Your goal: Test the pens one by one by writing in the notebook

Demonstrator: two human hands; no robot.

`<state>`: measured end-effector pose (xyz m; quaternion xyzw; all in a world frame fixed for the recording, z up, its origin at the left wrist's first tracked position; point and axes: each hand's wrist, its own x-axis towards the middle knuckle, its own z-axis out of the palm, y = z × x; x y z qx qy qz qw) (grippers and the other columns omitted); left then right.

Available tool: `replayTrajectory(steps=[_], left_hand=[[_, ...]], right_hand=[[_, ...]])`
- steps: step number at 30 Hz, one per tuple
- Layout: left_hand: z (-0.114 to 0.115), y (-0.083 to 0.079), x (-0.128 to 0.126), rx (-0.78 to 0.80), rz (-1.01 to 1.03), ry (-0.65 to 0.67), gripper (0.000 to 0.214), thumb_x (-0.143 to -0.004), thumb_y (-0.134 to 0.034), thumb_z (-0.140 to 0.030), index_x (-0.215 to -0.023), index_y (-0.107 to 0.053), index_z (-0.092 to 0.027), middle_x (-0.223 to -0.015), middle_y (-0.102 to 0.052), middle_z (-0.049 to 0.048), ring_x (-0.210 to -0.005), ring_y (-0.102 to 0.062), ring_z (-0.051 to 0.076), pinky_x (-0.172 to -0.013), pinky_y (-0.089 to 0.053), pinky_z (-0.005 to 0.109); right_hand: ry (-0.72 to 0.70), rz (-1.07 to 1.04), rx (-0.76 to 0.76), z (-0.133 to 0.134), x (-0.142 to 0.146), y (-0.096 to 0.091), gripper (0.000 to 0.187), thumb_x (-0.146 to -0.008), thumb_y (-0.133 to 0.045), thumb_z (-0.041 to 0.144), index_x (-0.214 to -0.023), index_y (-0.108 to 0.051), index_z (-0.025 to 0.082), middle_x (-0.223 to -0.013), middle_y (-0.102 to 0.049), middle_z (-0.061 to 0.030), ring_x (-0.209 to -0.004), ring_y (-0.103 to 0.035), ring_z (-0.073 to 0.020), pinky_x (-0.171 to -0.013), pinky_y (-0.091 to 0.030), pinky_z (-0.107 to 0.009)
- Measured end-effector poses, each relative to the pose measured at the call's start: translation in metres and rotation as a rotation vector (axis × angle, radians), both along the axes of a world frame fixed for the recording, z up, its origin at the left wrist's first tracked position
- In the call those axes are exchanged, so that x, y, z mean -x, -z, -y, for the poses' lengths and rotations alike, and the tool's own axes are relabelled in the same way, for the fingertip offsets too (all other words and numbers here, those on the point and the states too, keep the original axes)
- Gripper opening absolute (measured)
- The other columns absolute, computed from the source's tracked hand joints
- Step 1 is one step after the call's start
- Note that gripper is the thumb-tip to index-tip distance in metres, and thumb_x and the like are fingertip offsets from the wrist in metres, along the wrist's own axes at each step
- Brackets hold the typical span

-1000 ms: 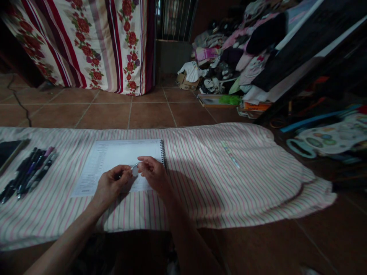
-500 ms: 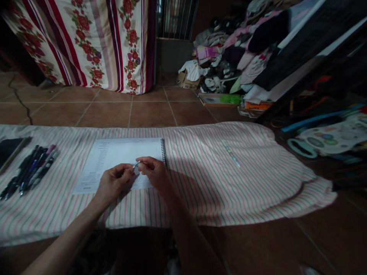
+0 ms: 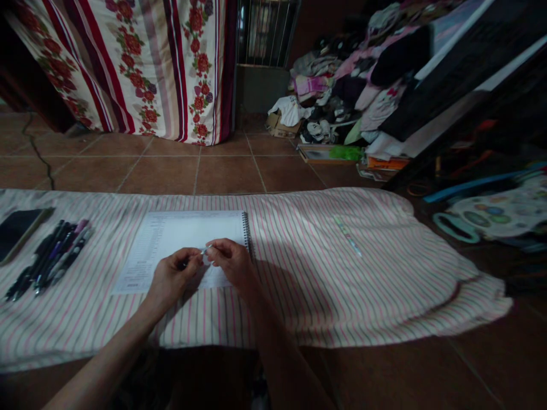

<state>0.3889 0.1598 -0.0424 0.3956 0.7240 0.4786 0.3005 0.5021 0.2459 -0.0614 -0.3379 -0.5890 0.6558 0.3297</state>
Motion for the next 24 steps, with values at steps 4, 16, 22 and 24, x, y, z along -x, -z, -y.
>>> replayTrajectory(steps=[4,16,22,24], left_hand=[[-0.0001,0.0006,0.0006,-0.008,-0.003,0.008,0.025,-0.074,-0.053,-0.038,-0.077,-0.065,-0.017,-0.067,-0.063,0.0004,-0.059,-0.055,0.013,-0.055,-0.042,0.023],[0.0003,0.0025,0.0001,0.000,-0.205,-0.013,0.023,-0.076,-0.051,-0.037,-0.079,-0.066,-0.019,-0.062,-0.062,-0.0007,-0.054,-0.053,0.012,-0.056,-0.042,0.024],[-0.0005,0.0001,-0.0014,0.011,-0.157,-0.023,0.022,-0.075,-0.051,-0.036,-0.077,-0.065,-0.018,-0.062,-0.060,-0.0010,-0.054,-0.051,0.012,-0.056,-0.041,0.024],[-0.0005,0.0007,-0.0014,-0.002,-0.109,-0.023,0.022,-0.075,-0.052,-0.036,-0.077,-0.064,-0.018,-0.062,-0.060,-0.0007,-0.055,-0.051,0.012,-0.056,-0.041,0.024]], right_hand=[[0.008,-0.012,0.014,-0.0005,0.0005,0.0030,0.027,-0.068,-0.066,0.041,-0.081,-0.066,0.018,-0.065,-0.066,-0.0012,-0.062,-0.062,-0.0129,-0.055,-0.050,-0.023],[0.001,0.062,-0.068,0.0031,0.0001,-0.0029,0.020,-0.073,-0.061,0.038,-0.074,-0.061,0.018,-0.062,-0.062,0.0000,-0.058,-0.059,-0.0114,-0.056,-0.048,-0.024],[0.008,0.040,-0.022,0.0030,-0.0004,-0.0034,0.023,-0.072,-0.062,0.040,-0.073,-0.060,0.018,-0.064,-0.063,-0.0005,-0.060,-0.060,-0.0118,-0.055,-0.048,-0.023],[-0.005,0.029,-0.010,0.0033,-0.0002,-0.0033,0.023,-0.071,-0.063,0.040,-0.075,-0.060,0.017,-0.064,-0.064,-0.0006,-0.061,-0.060,-0.0118,-0.055,-0.049,-0.023]])
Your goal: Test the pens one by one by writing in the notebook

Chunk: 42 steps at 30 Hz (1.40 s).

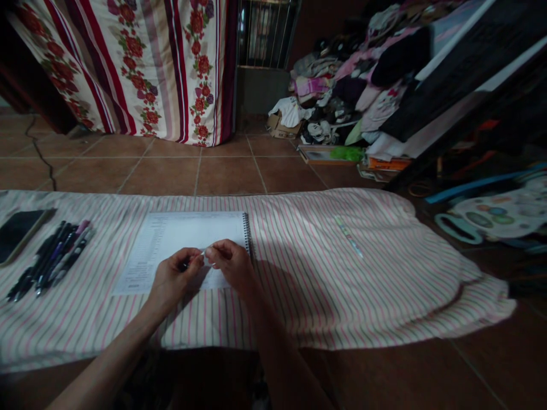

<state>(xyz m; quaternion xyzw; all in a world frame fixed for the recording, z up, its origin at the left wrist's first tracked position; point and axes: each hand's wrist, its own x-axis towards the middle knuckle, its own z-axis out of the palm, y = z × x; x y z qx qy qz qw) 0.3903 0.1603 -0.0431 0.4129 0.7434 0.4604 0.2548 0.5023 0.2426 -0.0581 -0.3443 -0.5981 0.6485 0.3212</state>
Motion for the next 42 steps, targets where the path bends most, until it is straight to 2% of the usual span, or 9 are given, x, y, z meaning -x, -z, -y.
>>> replayTrajectory(steps=[8,12,14,18,22,28,32,37,42], left_hand=[[-0.001,-0.003,0.000,-0.033,0.162,-0.047,0.023,-0.072,-0.054,-0.039,-0.073,-0.062,-0.017,-0.057,-0.056,-0.0024,-0.051,-0.047,0.010,-0.050,-0.037,0.023],[0.000,-0.002,0.000,-0.043,0.049,-0.137,0.024,-0.074,-0.053,-0.039,-0.076,-0.063,-0.018,-0.061,-0.058,-0.0016,-0.054,-0.050,0.011,-0.054,-0.039,0.024],[0.001,-0.002,-0.001,-0.046,-0.009,-0.166,0.024,-0.075,-0.053,-0.040,-0.078,-0.063,-0.019,-0.064,-0.061,-0.0007,-0.057,-0.053,0.013,-0.056,-0.040,0.025],[0.003,-0.005,-0.004,-0.033,-0.076,-0.202,0.025,-0.077,-0.052,-0.041,-0.081,-0.063,-0.019,-0.065,-0.062,-0.0006,-0.058,-0.055,0.014,-0.057,-0.040,0.026],[0.003,-0.010,-0.007,-0.019,-0.110,-0.234,0.024,-0.077,-0.052,-0.040,-0.082,-0.063,-0.020,-0.066,-0.062,-0.0006,-0.060,-0.056,0.015,-0.058,-0.040,0.026],[0.000,-0.007,-0.005,-0.021,-0.081,-0.249,0.024,-0.075,-0.052,-0.039,-0.081,-0.064,-0.019,-0.067,-0.063,-0.0002,-0.060,-0.056,0.015,-0.059,-0.040,0.026],[-0.001,-0.001,-0.001,-0.030,-0.003,-0.234,0.026,-0.075,-0.053,-0.041,-0.082,-0.064,-0.019,-0.065,-0.061,-0.0005,-0.058,-0.055,0.014,-0.058,-0.040,0.026],[0.001,0.004,-0.002,-0.040,0.077,-0.174,0.026,-0.075,-0.054,-0.042,-0.080,-0.063,-0.018,-0.063,-0.060,-0.0013,-0.056,-0.052,0.013,-0.057,-0.039,0.025],[0.002,0.004,-0.004,-0.062,0.166,-0.114,0.027,-0.075,-0.056,-0.043,-0.080,-0.062,-0.018,-0.065,-0.060,-0.0015,-0.055,-0.050,0.012,-0.055,-0.040,0.024]], right_hand=[[-0.019,-0.010,0.048,0.000,0.001,0.002,0.039,-0.068,-0.065,0.043,-0.094,-0.058,0.016,-0.076,-0.067,-0.0040,-0.068,-0.065,-0.0155,-0.058,-0.052,-0.027],[-0.038,0.032,-0.031,0.008,-0.001,-0.005,0.071,-0.065,-0.070,0.041,-0.125,-0.040,0.019,-0.100,-0.065,-0.0091,-0.085,-0.065,-0.0193,-0.070,-0.053,-0.033],[-0.078,0.112,-0.079,0.016,0.000,-0.010,0.081,-0.064,-0.071,0.039,-0.132,-0.031,0.022,-0.103,-0.064,-0.0093,-0.090,-0.064,-0.0206,-0.076,-0.051,-0.037],[-0.102,0.207,-0.137,0.029,0.004,-0.017,0.093,-0.062,-0.073,0.037,-0.138,-0.021,0.020,-0.104,-0.063,-0.0096,-0.087,-0.063,-0.0207,-0.072,-0.051,-0.035],[-0.044,0.200,-0.150,0.028,0.005,-0.020,0.085,-0.064,-0.069,0.033,-0.135,-0.026,0.016,-0.090,-0.064,-0.0053,-0.079,-0.062,-0.0182,-0.069,-0.049,-0.033],[-0.110,0.116,-0.144,0.025,0.004,-0.017,0.072,-0.069,-0.062,0.026,-0.133,-0.030,0.016,-0.081,-0.064,-0.0013,-0.075,-0.062,-0.0155,-0.072,-0.049,-0.031],[0.022,0.113,-0.233,0.018,0.005,-0.009,0.048,-0.072,-0.058,0.025,-0.118,-0.048,0.018,-0.079,-0.065,-0.0014,-0.071,-0.062,-0.0142,-0.068,-0.049,-0.029],[0.037,-0.014,-0.057,0.008,0.006,0.001,0.039,-0.074,-0.060,0.036,-0.108,-0.055,0.018,-0.079,-0.065,-0.0019,-0.066,-0.062,-0.0135,-0.054,-0.046,-0.024],[0.019,-0.083,0.061,0.009,0.006,-0.005,0.038,-0.073,-0.063,0.037,-0.107,-0.059,0.020,-0.086,-0.065,-0.0029,-0.069,-0.062,-0.0124,-0.055,-0.045,-0.023]])
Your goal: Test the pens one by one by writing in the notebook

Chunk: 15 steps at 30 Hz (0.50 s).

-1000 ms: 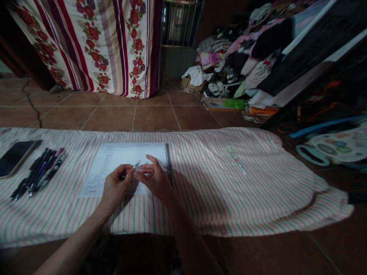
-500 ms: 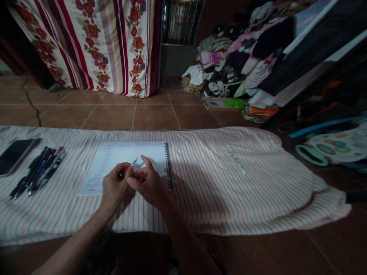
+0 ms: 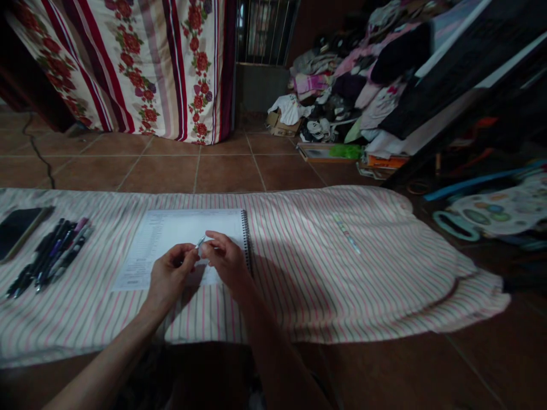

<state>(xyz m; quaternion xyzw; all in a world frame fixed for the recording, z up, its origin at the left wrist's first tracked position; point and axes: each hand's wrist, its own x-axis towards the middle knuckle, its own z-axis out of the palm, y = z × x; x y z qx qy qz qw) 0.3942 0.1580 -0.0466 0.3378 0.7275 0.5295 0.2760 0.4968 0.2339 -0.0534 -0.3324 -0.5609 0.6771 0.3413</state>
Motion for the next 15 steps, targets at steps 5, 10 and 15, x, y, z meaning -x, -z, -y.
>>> replayTrajectory(steps=[5,10,15], left_hand=[[0.0003,-0.0018,-0.0012,-0.013,0.019,0.020,0.025,-0.074,-0.056,-0.041,-0.079,-0.063,-0.017,-0.063,-0.058,-0.0017,-0.053,-0.049,0.011,-0.052,-0.039,0.023],[0.0004,-0.0057,-0.0023,-0.013,0.030,0.059,0.023,-0.076,-0.055,-0.039,-0.076,-0.062,-0.017,-0.062,-0.057,-0.0020,-0.053,-0.048,0.010,-0.053,-0.038,0.023],[0.0004,-0.0055,-0.0017,0.002,0.009,0.079,0.024,-0.076,-0.054,-0.040,-0.077,-0.062,-0.017,-0.062,-0.057,-0.0021,-0.054,-0.049,0.011,-0.053,-0.039,0.023]], right_hand=[[0.010,-0.021,0.033,0.0011,-0.0005,-0.0049,0.033,-0.073,-0.062,0.038,-0.101,-0.065,0.020,-0.078,-0.064,-0.0011,-0.070,-0.059,-0.0113,-0.057,-0.045,-0.022],[0.038,0.002,0.003,-0.0013,0.0006,0.0001,0.032,-0.072,-0.062,0.037,-0.099,-0.067,0.020,-0.072,-0.063,0.0000,-0.065,-0.057,-0.0107,-0.057,-0.045,-0.022],[0.055,0.061,-0.039,-0.0023,0.0005,-0.0005,0.030,-0.071,-0.061,0.035,-0.096,-0.070,0.022,-0.071,-0.064,0.0002,-0.065,-0.055,-0.0111,-0.059,-0.046,-0.023]])
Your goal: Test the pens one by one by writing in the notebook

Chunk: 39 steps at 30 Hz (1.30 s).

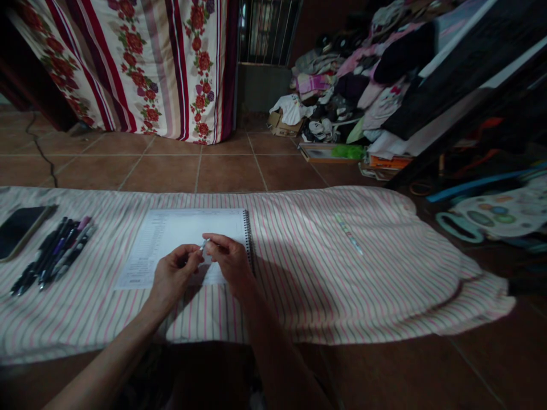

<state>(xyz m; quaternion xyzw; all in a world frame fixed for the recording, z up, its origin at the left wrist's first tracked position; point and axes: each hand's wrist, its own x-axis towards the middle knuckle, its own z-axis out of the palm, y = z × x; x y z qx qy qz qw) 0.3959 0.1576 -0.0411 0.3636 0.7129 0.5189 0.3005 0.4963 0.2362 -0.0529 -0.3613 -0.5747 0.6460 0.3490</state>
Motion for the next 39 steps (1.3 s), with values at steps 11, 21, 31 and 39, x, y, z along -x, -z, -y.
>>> replayTrajectory(steps=[11,21,31,39], left_hand=[[0.0011,0.0049,0.0021,0.016,-0.223,0.002,0.024,-0.078,-0.050,-0.039,-0.080,-0.064,-0.019,-0.066,-0.062,-0.0005,-0.058,-0.052,0.013,-0.057,-0.040,0.024],[0.0040,0.0044,0.0015,0.035,-0.450,0.010,0.020,-0.082,-0.046,-0.031,-0.084,-0.063,-0.020,-0.073,-0.066,0.0005,-0.064,-0.059,0.014,-0.060,-0.041,0.025],[0.0032,0.0029,0.0013,0.022,-0.380,-0.003,0.021,-0.082,-0.046,-0.033,-0.085,-0.062,-0.021,-0.075,-0.066,0.0005,-0.066,-0.058,0.014,-0.064,-0.042,0.026],[0.0020,0.0054,0.0024,-0.031,-0.335,0.050,0.020,-0.082,-0.047,-0.032,-0.087,-0.062,-0.021,-0.081,-0.067,0.0025,-0.072,-0.060,0.016,-0.069,-0.045,0.029]], right_hand=[[0.008,0.027,-0.008,-0.0010,0.0013,-0.0006,0.024,-0.067,-0.064,0.036,-0.083,-0.069,0.019,-0.065,-0.062,0.0014,-0.059,-0.052,-0.0097,-0.056,-0.042,-0.022],[-0.001,0.113,-0.185,-0.0006,0.0028,-0.0030,0.020,-0.071,-0.060,0.039,-0.070,-0.060,0.019,-0.062,-0.060,0.0016,-0.057,-0.054,-0.0111,-0.056,-0.044,-0.024],[0.013,0.059,-0.095,-0.0011,0.0055,0.0041,0.024,-0.071,-0.062,0.042,-0.074,-0.060,0.018,-0.059,-0.060,0.0008,-0.055,-0.056,-0.0112,-0.052,-0.049,-0.023],[0.039,0.010,-0.059,-0.0016,0.0056,0.0058,0.028,-0.069,-0.064,0.045,-0.074,-0.060,0.018,-0.061,-0.062,-0.0002,-0.056,-0.060,-0.0126,-0.051,-0.050,-0.024]])
